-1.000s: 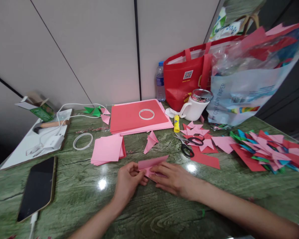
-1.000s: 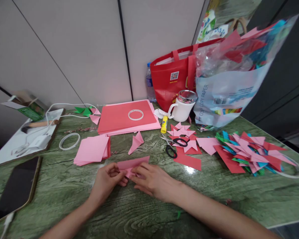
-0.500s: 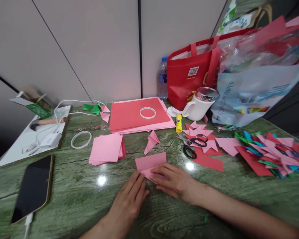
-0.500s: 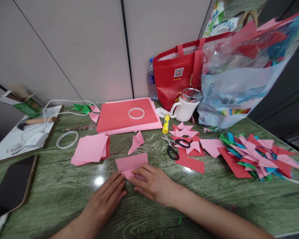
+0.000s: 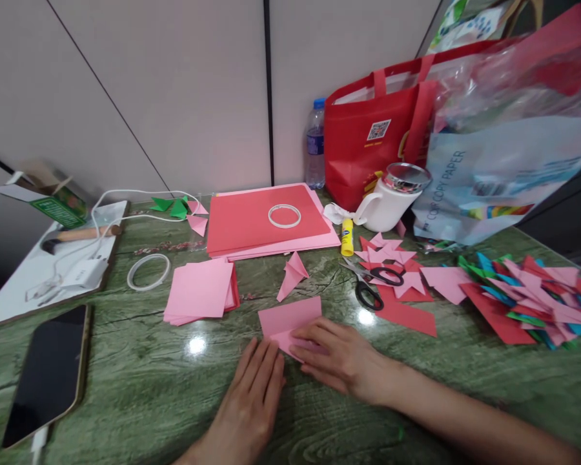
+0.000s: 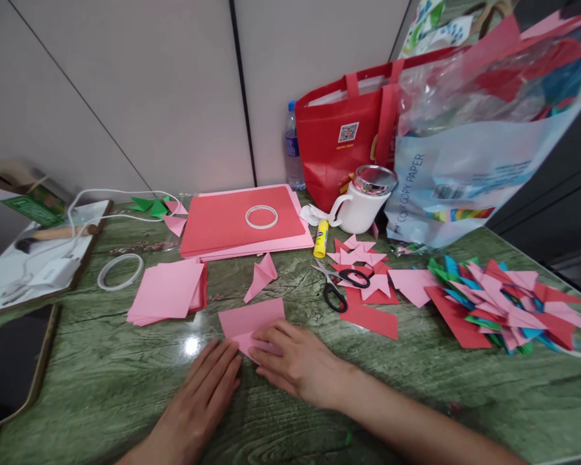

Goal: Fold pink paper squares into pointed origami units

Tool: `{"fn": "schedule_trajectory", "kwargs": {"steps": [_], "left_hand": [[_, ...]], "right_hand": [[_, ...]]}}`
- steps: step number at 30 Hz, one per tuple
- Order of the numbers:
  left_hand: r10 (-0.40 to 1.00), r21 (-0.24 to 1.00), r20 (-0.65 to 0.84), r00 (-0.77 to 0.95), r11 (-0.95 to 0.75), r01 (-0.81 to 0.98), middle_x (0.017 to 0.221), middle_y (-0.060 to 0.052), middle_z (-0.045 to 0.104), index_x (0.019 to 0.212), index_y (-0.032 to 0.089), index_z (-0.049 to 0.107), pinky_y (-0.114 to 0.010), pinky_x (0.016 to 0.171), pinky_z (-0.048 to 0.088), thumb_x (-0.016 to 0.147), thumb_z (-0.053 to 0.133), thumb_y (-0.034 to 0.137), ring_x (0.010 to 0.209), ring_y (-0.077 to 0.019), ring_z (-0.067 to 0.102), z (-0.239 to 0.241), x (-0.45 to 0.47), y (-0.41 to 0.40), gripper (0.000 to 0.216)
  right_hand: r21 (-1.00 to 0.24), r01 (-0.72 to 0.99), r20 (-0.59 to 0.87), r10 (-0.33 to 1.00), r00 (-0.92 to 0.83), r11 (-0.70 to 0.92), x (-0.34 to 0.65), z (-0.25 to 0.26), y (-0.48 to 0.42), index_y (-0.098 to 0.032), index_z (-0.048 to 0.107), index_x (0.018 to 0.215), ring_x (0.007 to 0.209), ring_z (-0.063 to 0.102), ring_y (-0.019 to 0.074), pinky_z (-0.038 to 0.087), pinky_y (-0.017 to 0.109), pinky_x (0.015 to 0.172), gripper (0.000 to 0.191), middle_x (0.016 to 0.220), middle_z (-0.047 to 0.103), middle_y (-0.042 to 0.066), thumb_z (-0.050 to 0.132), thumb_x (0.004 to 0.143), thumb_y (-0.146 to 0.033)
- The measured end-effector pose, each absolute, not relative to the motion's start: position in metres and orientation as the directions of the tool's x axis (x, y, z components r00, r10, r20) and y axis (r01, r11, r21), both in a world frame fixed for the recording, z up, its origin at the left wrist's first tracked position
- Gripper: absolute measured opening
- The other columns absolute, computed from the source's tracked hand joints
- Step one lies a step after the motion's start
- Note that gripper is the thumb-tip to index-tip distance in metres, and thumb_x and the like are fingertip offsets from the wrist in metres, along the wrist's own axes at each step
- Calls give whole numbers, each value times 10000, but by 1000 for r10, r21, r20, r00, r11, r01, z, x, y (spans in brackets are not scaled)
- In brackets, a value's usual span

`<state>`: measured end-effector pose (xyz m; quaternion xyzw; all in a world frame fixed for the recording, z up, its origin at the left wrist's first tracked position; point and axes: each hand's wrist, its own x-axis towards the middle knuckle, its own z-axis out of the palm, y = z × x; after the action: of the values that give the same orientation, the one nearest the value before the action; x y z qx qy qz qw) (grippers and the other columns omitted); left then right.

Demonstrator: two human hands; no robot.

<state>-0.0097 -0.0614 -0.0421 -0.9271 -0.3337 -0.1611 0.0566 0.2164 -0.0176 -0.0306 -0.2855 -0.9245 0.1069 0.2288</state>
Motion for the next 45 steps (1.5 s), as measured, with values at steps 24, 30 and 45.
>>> {"fn": "schedule_trajectory", "kwargs": {"steps": [24, 30, 45], "left_hand": [[697, 148, 329, 638, -705, 694, 954, -136, 622, 1032, 73, 559, -386, 760, 550, 911, 343, 161, 905, -235, 593, -21, 6, -48, 262], [730, 144, 222, 647, -680, 719, 957, -137, 594, 1055, 61, 544, -416, 774, 523, 879, 434, 173, 903, -253, 568, -19, 9, -52, 236], [691, 28, 127, 712, -720, 694, 1031, -197, 582, 1120, 43, 539, -468, 849, 443, 855, 467, 408, 1002, -317, 532, -16, 12, -55, 457]], "right_hand": [[-276, 475, 391, 549, -738, 835, 215, -34, -18, -199, 523, 1168, 945, 497, 197, 484, 303, 694, 297, 1041, 542, 115, 477, 880, -248], [-298, 489, 376, 572, -729, 820, 214, -32, -19, -187, 543, 1145, 901, 498, 191, 478, 298, 684, 283, 979, 541, 108, 475, 880, -262], [-222, 505, 282, 551, -786, 834, 219, -27, -21, -258, 561, 1118, 928, 470, 193, 385, 272, 638, 254, 1069, 561, 72, 447, 899, -313]]}}
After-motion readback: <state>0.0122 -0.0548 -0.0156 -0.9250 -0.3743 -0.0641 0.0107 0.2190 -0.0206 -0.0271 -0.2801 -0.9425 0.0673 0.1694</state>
